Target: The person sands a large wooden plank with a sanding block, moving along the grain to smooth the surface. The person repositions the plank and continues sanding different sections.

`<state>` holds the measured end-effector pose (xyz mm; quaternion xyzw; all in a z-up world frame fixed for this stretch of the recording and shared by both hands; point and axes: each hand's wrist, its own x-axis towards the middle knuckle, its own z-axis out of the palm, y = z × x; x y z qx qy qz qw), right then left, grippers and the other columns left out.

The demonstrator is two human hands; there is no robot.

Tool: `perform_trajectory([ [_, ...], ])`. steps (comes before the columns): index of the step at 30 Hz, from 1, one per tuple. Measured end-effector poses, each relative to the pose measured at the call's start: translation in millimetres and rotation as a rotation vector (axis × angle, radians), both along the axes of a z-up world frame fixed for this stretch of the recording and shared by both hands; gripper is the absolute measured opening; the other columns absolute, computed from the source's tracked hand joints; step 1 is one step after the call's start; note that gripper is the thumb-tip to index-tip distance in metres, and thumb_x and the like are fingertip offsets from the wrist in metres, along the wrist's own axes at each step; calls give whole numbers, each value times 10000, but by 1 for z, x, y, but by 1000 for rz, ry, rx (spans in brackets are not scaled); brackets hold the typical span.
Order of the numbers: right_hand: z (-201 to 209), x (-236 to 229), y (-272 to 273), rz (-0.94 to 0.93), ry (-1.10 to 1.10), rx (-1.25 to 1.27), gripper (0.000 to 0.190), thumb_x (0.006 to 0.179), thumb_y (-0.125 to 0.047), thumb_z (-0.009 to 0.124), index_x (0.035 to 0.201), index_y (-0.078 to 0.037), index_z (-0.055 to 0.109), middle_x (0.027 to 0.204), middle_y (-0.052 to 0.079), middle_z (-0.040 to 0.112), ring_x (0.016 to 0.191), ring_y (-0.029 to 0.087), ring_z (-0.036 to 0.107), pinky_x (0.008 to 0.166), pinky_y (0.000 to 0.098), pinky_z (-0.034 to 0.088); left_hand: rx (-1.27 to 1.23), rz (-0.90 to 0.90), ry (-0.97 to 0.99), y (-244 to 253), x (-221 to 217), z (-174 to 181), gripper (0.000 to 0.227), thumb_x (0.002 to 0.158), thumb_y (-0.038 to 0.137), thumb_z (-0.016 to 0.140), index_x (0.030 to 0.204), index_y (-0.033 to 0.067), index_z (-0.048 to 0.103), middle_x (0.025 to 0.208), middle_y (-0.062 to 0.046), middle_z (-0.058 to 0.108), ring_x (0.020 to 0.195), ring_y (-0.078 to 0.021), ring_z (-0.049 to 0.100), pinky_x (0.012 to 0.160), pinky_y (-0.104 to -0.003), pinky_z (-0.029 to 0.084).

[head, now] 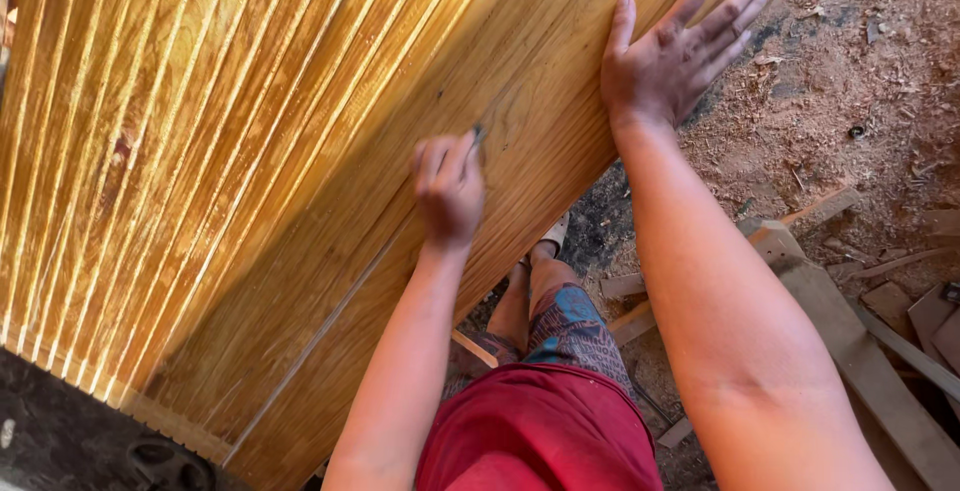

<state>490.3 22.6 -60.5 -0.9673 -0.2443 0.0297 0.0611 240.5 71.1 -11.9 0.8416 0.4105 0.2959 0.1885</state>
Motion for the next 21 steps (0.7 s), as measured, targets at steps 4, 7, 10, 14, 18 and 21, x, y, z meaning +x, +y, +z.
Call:
perform_trajectory([
  [4, 3, -7, -8, -1, -44, 21, 836, 1138, -674, 579, 1616, -64, 266, 1646, 334, 97, 1544, 510, 64, 1258, 685, 190, -57, 52, 51, -14, -22, 2, 163, 885, -22, 752, 1025, 58, 727, 906, -104, 640, 888, -310, 612, 835, -427, 510],
  [7, 4, -2, 4, -16, -4, 6, 808, 1136, -669, 569, 1625, -98, 272, 1663, 316, 98, 1568, 490, 64, 1267, 671, 207, -40, 17, 4, 3, 2, -10, 173, 877, -27, 747, 1024, 60, 727, 906, -113, 646, 892, -320, 615, 837, -443, 502],
  [10, -2, -6, -7, -40, 8, -33, 860, 1157, -696, 542, 1625, -36, 251, 1659, 357, 74, 1573, 481, 63, 1261, 672, 211, -100, -36, 23, 4, 7, -6, 194, 880, -15, 739, 1059, 57, 721, 932, -115, 654, 915, -331, 622, 845, -443, 506],
  [14, -12, 4, 3, -27, 15, 34, 790, 1098, -652, 515, 1587, -76, 283, 1656, 318, 84, 1565, 486, 65, 1274, 681, 204, -179, 2, 7, 19, 5, 11, 155, 897, 13, 742, 1044, 58, 728, 907, -110, 652, 874, -316, 631, 797, -428, 510],
  [18, -22, -2, -8, 12, -133, 32, 813, 1084, -614, 516, 1615, -44, 285, 1635, 350, 90, 1541, 493, 69, 1227, 684, 230, -129, -4, 124, 17, -7, 19, 86, 875, 20, 744, 881, 33, 659, 893, -139, 629, 886, -354, 610, 785, -463, 492],
  [21, -20, -1, -3, 8, -84, 30, 806, 1109, -655, 553, 1592, -63, 299, 1640, 332, 114, 1550, 492, 80, 1236, 669, 239, -232, -53, 95, 22, -10, 22, 153, 888, 58, 776, 845, 17, 635, 854, -137, 608, 850, -352, 601, 754, -468, 480],
])
